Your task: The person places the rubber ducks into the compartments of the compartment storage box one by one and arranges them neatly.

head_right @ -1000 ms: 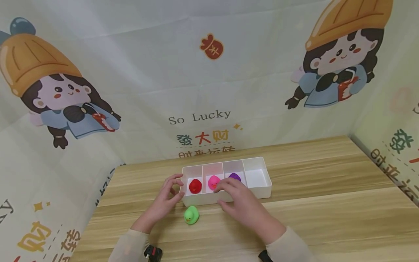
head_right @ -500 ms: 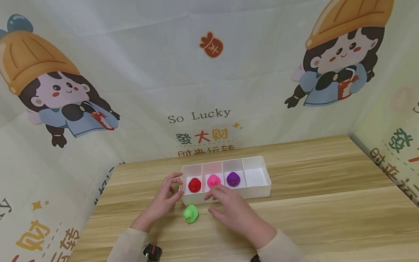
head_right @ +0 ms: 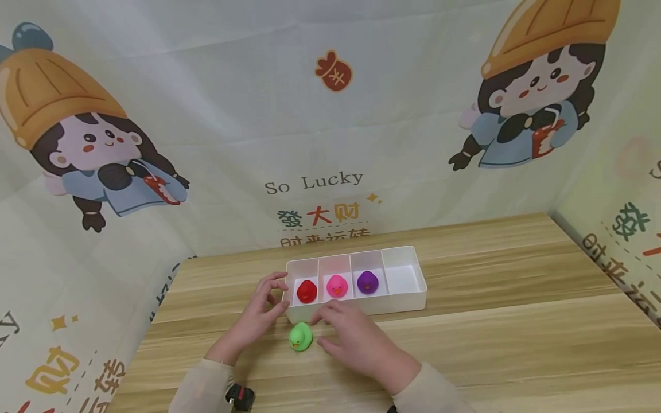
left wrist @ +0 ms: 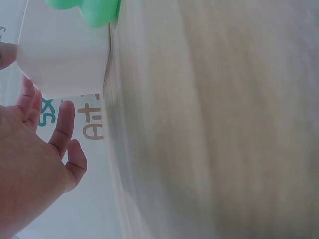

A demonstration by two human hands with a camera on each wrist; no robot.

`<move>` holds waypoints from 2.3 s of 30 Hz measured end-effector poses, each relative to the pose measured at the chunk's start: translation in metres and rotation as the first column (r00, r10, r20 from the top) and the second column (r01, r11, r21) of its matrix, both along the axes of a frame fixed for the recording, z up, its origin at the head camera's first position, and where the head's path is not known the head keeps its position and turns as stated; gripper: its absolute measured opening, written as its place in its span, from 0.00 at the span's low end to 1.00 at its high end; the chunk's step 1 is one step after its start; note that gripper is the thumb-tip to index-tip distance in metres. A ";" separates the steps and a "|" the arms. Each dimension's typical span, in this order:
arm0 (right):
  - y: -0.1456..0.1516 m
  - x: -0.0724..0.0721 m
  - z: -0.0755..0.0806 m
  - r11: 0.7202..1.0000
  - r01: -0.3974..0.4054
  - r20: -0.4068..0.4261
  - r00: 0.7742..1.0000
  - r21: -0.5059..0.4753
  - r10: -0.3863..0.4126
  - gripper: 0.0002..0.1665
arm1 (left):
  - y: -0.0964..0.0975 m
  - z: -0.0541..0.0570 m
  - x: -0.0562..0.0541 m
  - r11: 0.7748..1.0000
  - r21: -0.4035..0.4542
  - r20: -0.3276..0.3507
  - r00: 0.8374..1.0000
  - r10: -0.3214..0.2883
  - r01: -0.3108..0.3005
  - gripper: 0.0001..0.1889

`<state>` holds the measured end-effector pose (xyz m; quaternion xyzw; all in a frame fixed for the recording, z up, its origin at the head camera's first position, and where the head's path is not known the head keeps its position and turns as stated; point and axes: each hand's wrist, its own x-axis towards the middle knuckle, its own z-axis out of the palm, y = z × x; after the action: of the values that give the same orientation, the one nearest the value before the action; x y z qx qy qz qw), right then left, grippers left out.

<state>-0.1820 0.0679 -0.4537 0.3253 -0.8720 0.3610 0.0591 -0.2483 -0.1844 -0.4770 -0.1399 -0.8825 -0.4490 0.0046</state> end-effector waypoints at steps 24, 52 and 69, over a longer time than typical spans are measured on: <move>-0.022 0.001 -0.003 0.995 0.026 0.000 1.000 0.101 -0.026 0.16 | -0.001 -0.001 0.000 1.000 -0.010 -0.019 1.000 -0.003 0.002 0.12; -0.051 -0.009 -0.006 0.971 0.057 0.009 0.998 0.233 -0.061 0.19 | -0.002 -0.001 0.000 1.000 -0.016 -0.023 1.000 -0.011 0.010 0.12; -0.056 -0.013 -0.011 0.964 0.043 -0.025 0.999 0.261 -0.038 0.17 | -0.003 -0.002 0.000 1.000 -0.013 -0.021 1.000 -0.004 0.003 0.12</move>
<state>-0.1950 0.0123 -0.4649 0.3160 -0.9178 0.2382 0.0318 -0.2481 -0.1869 -0.4790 -0.1463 -0.8851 -0.4417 0.0122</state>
